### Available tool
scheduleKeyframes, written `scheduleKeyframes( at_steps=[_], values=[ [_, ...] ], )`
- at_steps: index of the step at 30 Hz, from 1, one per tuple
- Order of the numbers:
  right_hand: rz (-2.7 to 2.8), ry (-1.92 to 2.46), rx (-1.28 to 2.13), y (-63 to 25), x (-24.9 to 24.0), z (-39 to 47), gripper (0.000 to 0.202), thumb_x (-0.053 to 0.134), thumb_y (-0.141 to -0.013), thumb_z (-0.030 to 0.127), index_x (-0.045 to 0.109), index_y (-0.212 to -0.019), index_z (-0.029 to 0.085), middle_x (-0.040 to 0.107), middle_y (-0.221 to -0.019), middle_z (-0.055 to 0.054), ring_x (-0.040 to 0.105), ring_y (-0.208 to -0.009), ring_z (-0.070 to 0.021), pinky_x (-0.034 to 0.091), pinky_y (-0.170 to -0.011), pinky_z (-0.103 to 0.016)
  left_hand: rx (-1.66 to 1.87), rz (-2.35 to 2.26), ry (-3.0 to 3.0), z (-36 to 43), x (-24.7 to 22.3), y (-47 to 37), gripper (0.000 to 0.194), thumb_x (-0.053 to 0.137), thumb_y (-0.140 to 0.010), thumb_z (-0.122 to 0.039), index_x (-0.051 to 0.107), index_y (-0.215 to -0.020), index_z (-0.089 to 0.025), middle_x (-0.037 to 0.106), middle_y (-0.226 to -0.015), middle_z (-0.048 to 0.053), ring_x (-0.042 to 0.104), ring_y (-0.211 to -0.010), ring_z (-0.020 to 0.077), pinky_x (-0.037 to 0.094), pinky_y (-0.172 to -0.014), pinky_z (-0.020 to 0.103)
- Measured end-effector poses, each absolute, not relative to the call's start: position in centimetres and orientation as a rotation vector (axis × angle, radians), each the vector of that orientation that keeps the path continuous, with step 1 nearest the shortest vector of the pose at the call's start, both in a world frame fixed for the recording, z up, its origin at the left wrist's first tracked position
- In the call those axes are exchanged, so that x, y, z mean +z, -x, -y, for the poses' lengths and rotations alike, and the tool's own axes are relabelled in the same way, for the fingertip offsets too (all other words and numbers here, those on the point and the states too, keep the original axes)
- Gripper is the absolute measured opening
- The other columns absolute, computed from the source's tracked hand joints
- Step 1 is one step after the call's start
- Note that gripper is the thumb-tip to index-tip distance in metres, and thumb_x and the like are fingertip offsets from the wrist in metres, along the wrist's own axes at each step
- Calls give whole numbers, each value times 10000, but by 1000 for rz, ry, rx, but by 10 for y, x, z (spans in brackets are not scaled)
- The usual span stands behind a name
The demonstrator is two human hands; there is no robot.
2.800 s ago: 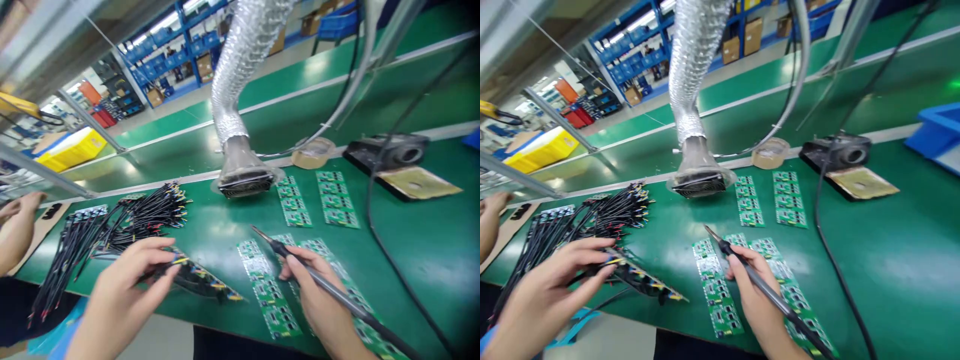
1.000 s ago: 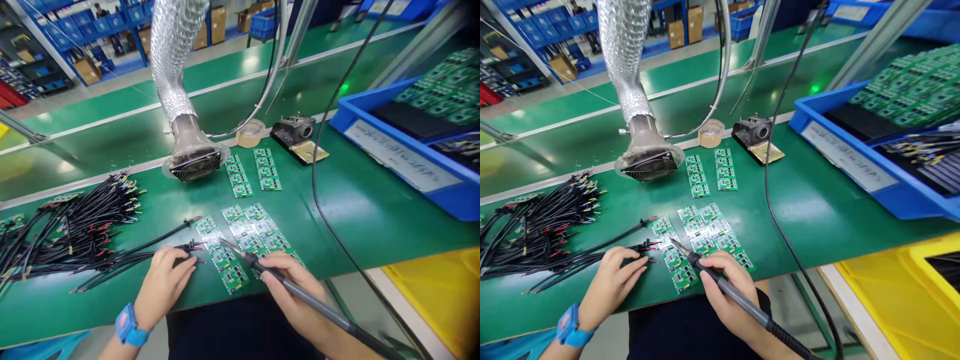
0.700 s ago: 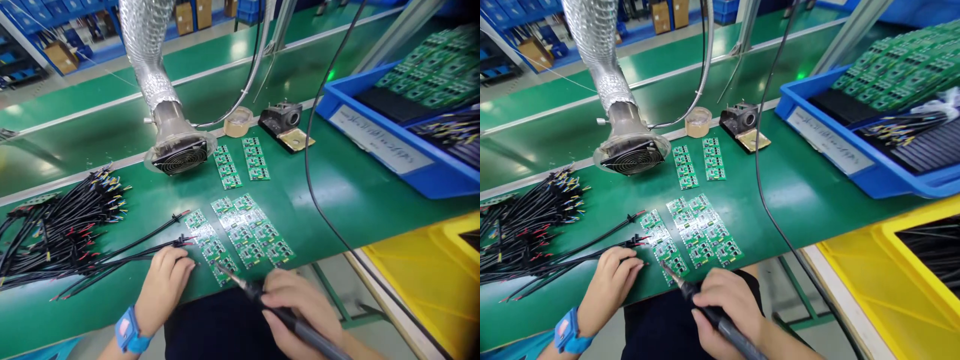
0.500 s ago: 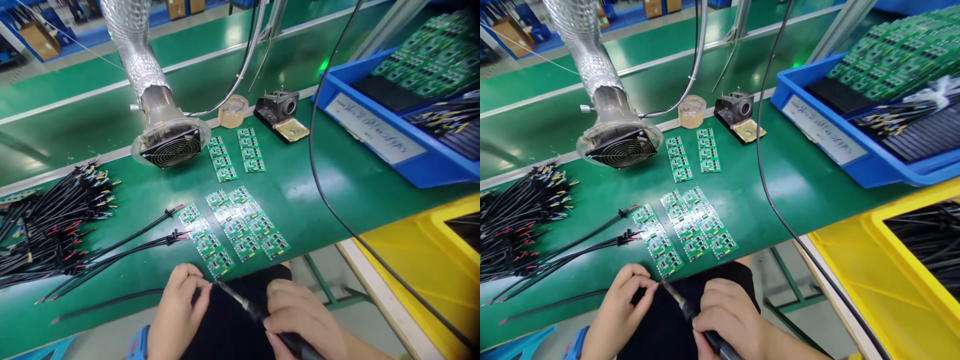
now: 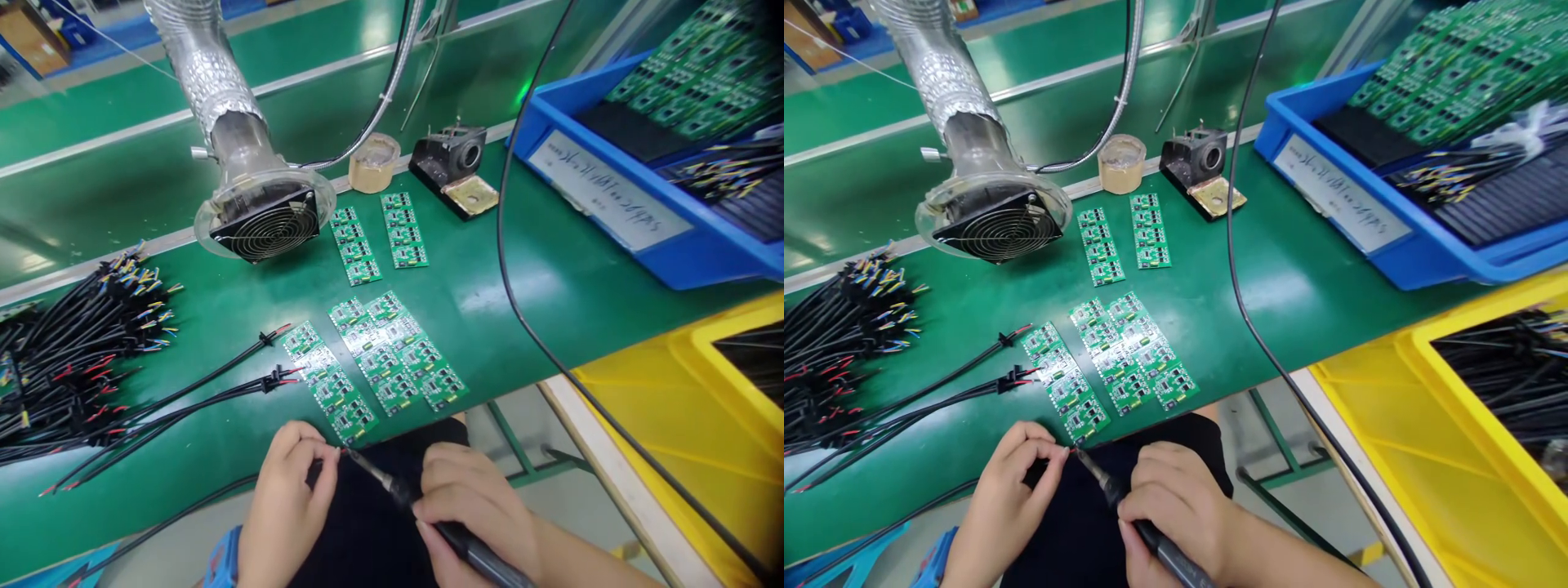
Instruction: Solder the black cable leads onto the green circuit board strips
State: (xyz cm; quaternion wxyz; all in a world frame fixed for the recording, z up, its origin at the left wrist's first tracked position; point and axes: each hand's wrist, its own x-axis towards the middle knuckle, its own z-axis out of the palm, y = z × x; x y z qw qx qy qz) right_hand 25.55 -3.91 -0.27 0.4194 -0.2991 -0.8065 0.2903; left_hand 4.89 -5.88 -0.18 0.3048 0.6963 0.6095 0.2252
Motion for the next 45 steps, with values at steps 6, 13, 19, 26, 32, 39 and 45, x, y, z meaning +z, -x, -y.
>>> scheduleKeyframes(
  at_steps=[6,13,19,26,32,39,45],
  values=[
    [2044,743,721,-256,-6,40,264,487,-626,57,495,-840,211,534,-543,4,497,-467,-139,447,-474,-287,587,-1608,-1878,61,-5,-48,85,490,-845,-154,534,-781,-188,517,-821,38,531,-771,149,467,-681,280],
    [2006,787,774,-260,3,37,298,499,-618,42,508,-863,210,544,-554,1,522,-483,-142,454,-485,-291,590,-1593,-1894,63,-6,-47,70,499,-842,-142,535,-799,-184,513,-834,41,523,-781,149,464,-686,279],
    [1978,781,696,-254,-2,41,203,505,-638,58,529,-796,183,527,-549,0,499,-478,-133,428,-471,-280,599,-1582,-1906,62,-6,-48,81,497,-841,-129,543,-797,-180,515,-822,37,522,-770,145,459,-682,269],
    [2104,744,588,-247,-3,44,172,518,-634,60,545,-775,156,530,-546,-10,480,-486,-134,414,-466,-286,600,-1588,-1874,63,-5,-48,89,478,-851,-129,530,-797,-176,504,-824,38,512,-781,148,445,-696,278],
    [2108,773,615,-251,3,45,183,509,-656,57,544,-801,163,540,-556,-12,503,-499,-144,440,-474,-299,546,-1613,-1836,59,-2,-52,136,460,-858,-145,495,-730,-174,484,-795,35,497,-756,151,434,-682,291],
    [1806,900,762,-252,14,26,312,516,-657,5,529,-913,183,563,-644,-24,559,-555,-149,487,-482,-279,498,-1608,-1927,58,0,-50,125,438,-863,-144,481,-750,-174,476,-814,46,490,-760,163,437,-681,311],
    [1663,1001,870,-237,4,25,233,560,-680,29,503,-817,209,513,-624,12,538,-527,-124,448,-475,-243,409,-1496,-2135,59,-5,-43,75,448,-857,-123,499,-825,-167,492,-851,57,480,-776,174,439,-679,326]
  ],
)
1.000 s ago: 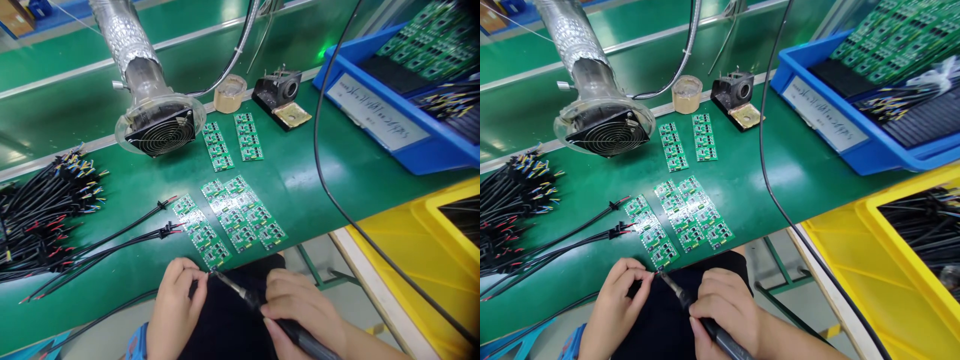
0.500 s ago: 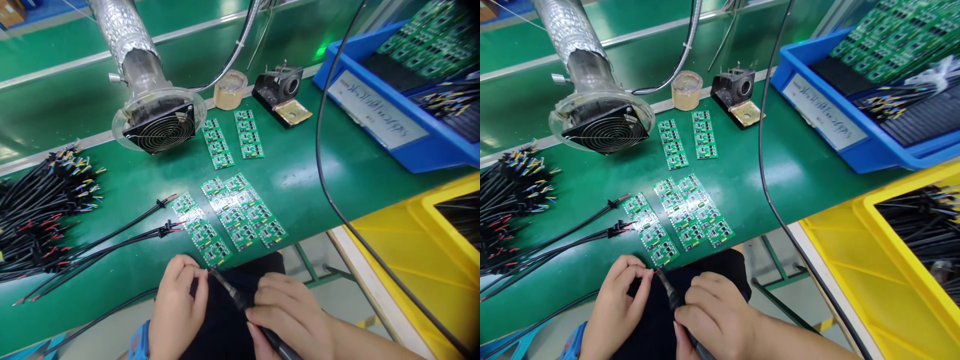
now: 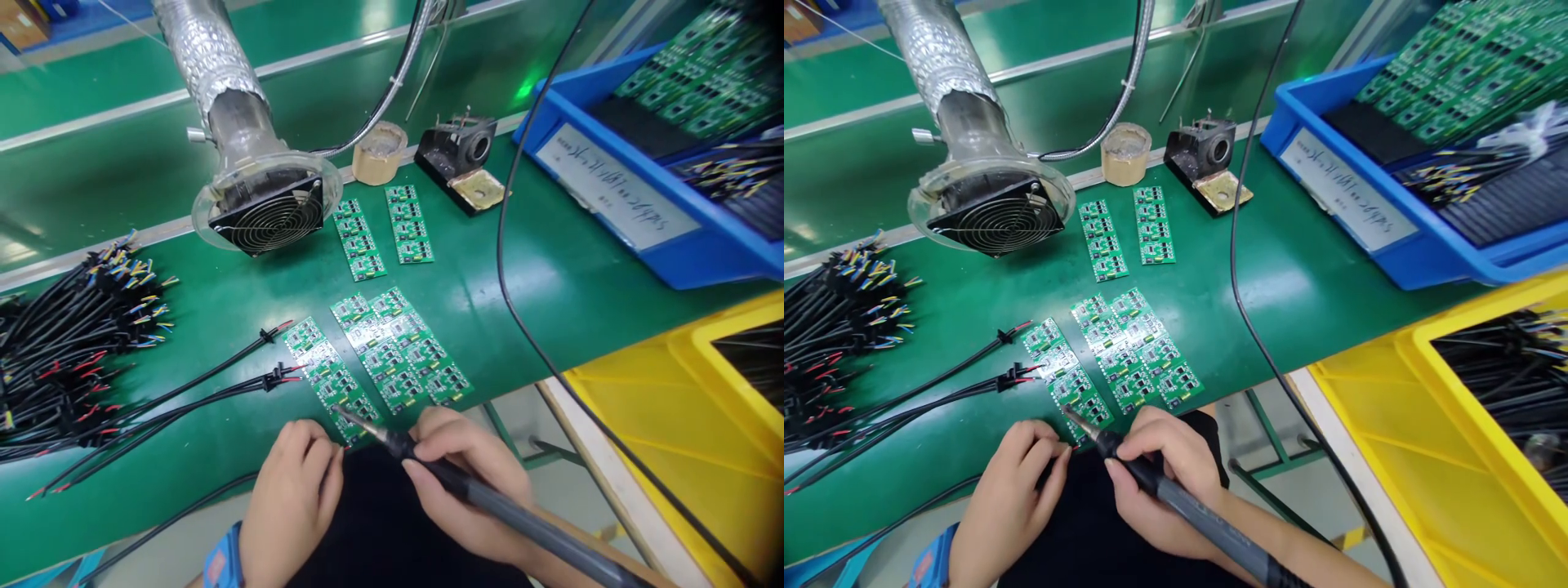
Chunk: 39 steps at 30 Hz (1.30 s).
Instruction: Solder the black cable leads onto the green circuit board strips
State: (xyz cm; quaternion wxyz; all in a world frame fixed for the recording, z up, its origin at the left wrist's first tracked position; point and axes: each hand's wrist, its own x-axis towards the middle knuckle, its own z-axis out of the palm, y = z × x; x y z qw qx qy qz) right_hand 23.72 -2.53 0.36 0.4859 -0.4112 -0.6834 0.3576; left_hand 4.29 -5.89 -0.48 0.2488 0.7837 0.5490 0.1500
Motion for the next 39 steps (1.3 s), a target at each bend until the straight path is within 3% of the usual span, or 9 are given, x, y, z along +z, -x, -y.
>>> scheduleKeyframes(
  at_steps=[4,12,28,39],
  values=[
    [1820,889,813,-238,2,34,210,517,-641,32,490,-759,204,481,-542,28,475,-465,-117,397,-454,-245,476,-1528,-2131,60,-7,-44,70,455,-851,-114,501,-835,-164,497,-841,56,478,-782,175,437,-678,324],
    [2016,830,697,-237,1,39,162,510,-643,62,474,-728,195,478,-531,21,446,-483,-122,422,-493,-272,535,-1579,-2062,61,-8,-48,79,467,-838,-105,491,-804,-172,488,-846,51,471,-793,172,429,-680,316],
    [1683,918,856,-237,9,29,267,501,-649,5,501,-826,205,472,-604,21,494,-524,-125,442,-469,-266,403,-1673,-2075,59,-4,-53,106,445,-830,-130,458,-739,-182,470,-815,46,454,-755,185,416,-666,345],
    [1703,919,855,-237,5,39,213,505,-624,26,506,-740,204,456,-555,24,486,-496,-131,454,-493,-288,540,-1544,-2168,62,-8,-43,97,517,-812,-106,529,-876,-177,529,-837,49,490,-806,185,426,-712,331]
  ],
)
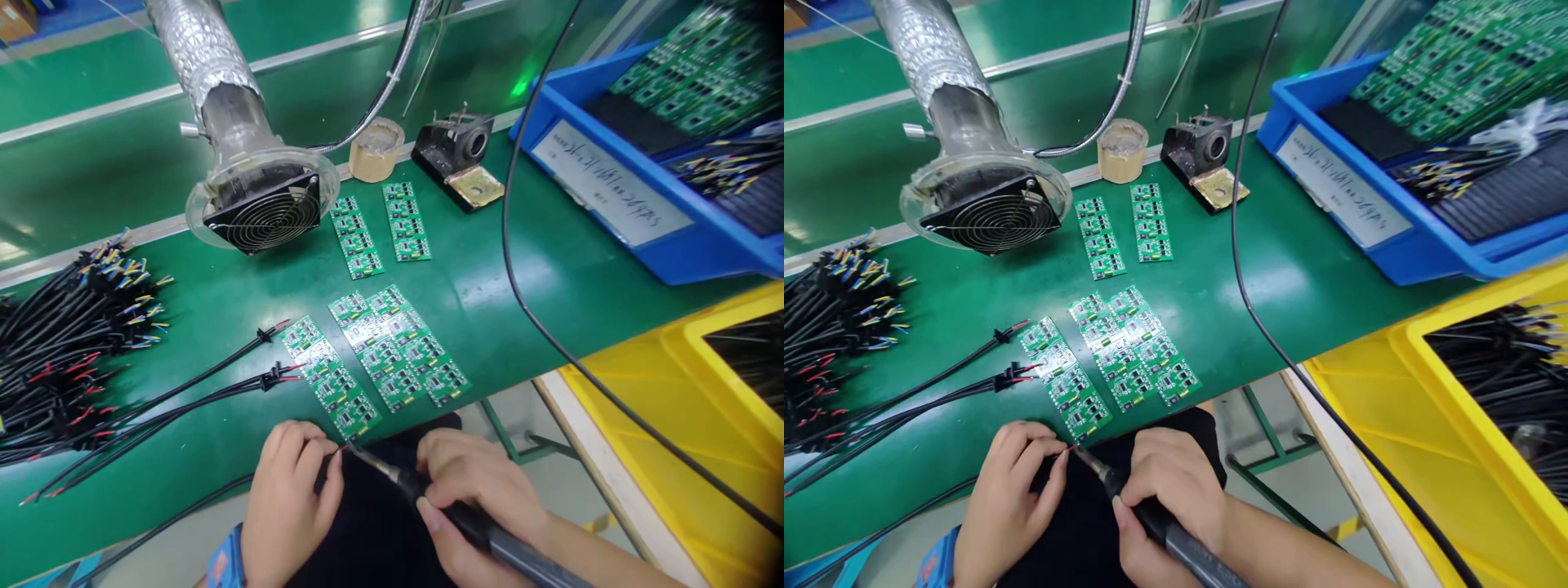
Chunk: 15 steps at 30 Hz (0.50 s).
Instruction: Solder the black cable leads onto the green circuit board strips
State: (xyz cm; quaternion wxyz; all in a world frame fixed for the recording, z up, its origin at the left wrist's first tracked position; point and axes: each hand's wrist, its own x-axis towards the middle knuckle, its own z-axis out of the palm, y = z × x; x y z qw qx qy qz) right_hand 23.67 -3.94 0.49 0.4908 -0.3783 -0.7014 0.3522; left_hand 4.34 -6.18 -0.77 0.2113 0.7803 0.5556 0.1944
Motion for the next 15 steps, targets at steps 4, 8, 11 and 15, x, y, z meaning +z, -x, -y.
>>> scheduleKeyframes(
  at_steps=[4,8,11,15],
  values=[
    [1732,940,822,-236,4,44,208,504,-624,33,510,-736,209,467,-545,21,494,-494,-141,462,-507,-303,627,-1630,-2147,59,-3,-36,137,538,-819,-147,539,-952,-180,534,-913,66,508,-863,189,441,-745,327],
    [1743,882,782,-238,10,37,248,498,-626,19,503,-785,208,458,-542,28,480,-474,-130,442,-472,-279,660,-1831,-2320,36,3,-18,164,584,-806,-178,594,-969,-184,538,-929,76,509,-870,210,430,-773,373],
    [1765,860,770,-238,13,30,265,497,-627,14,502,-805,210,465,-548,26,475,-468,-128,431,-453,-270,571,-1908,-2453,14,2,-6,159,581,-812,-217,643,-957,-207,541,-963,93,496,-897,242,435,-778,413],
    [1754,866,769,-236,12,27,261,496,-632,22,502,-807,214,475,-551,25,487,-463,-131,430,-444,-268,501,-1890,-2478,4,-2,1,132,559,-828,-228,656,-912,-195,549,-960,96,499,-900,242,452,-787,429]
  ],
)
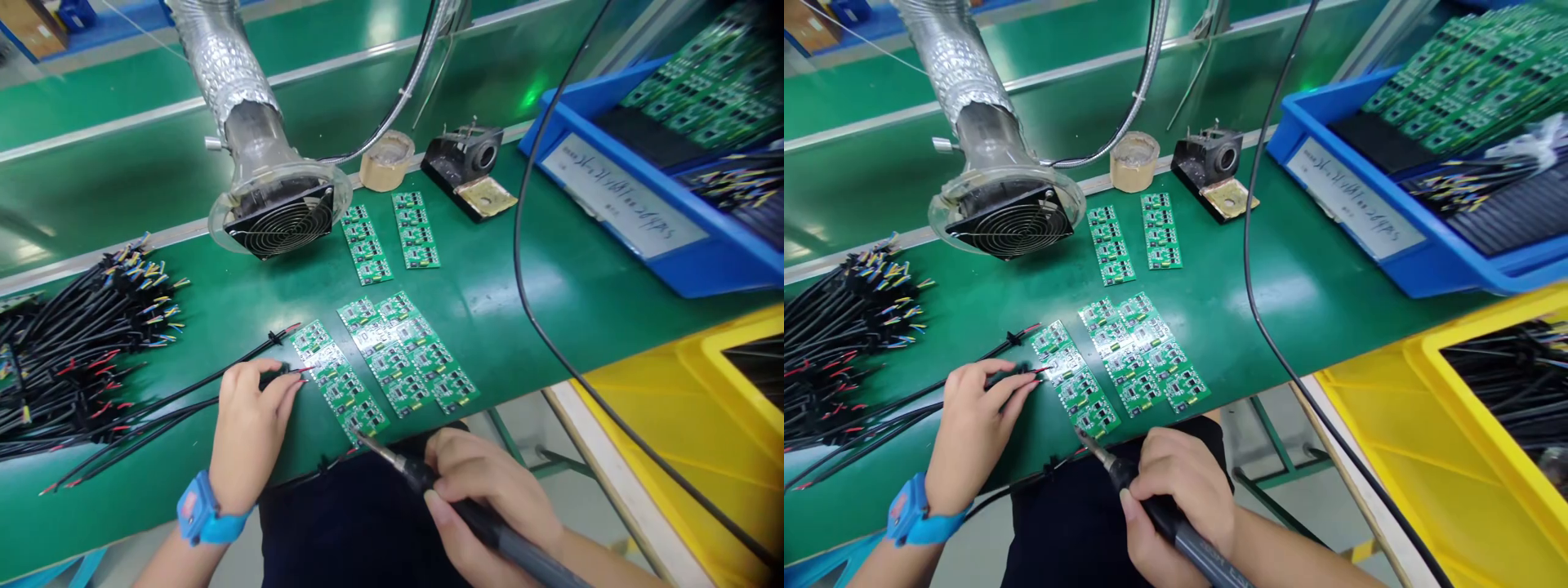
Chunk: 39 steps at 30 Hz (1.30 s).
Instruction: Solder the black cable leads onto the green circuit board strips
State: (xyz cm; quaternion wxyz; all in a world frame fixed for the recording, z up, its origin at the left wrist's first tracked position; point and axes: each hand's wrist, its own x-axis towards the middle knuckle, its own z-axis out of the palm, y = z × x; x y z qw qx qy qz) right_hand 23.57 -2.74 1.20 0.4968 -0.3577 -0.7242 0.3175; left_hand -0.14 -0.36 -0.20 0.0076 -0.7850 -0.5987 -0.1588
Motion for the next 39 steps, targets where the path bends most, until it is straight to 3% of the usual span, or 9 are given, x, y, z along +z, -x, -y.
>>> scheduleKeyframes(
  at_steps=[8,13,19,31,39],
  values=[
    [1776,850,783,-234,5,27,237,505,-638,29,498,-797,204,475,-539,22,481,-464,-129,424,-446,-271,-681,2037,2705,39,-2,-13,167,483,-874,-197,613,-978,-199,540,-1020,74,580,-870,167,524,-745,318],
    [1800,869,737,-227,2,25,213,504,-643,36,497,-775,203,477,-535,24,475,-465,-127,425,-460,-268,-883,2340,2539,42,-9,-30,145,500,-861,-218,642,-875,-189,543,-943,68,576,-878,174,520,-778,329],
    [1858,817,673,-219,-3,21,221,516,-632,34,495,-786,190,512,-545,8,480,-469,-130,409,-450,-261,-958,2382,2510,38,-8,-38,132,511,-845,-185,636,-804,-173,535,-811,40,553,-762,150,503,-693,295],
    [1930,812,607,-216,-9,21,204,522,-629,44,487,-771,186,504,-534,5,453,-469,-127,393,-439,-266,-958,2303,2513,43,-15,-40,61,520,-838,-124,567,-860,-155,502,-821,35,520,-789,151,469,-711,307],
    [1681,885,819,-226,-6,22,302,509,-635,-5,490,-856,200,472,-617,20,496,-532,-120,508,-496,-285,-966,2246,2509,43,-16,-42,59,532,-830,-115,571,-849,-156,506,-811,36,519,-772,151,470,-698,307]
  ],
)
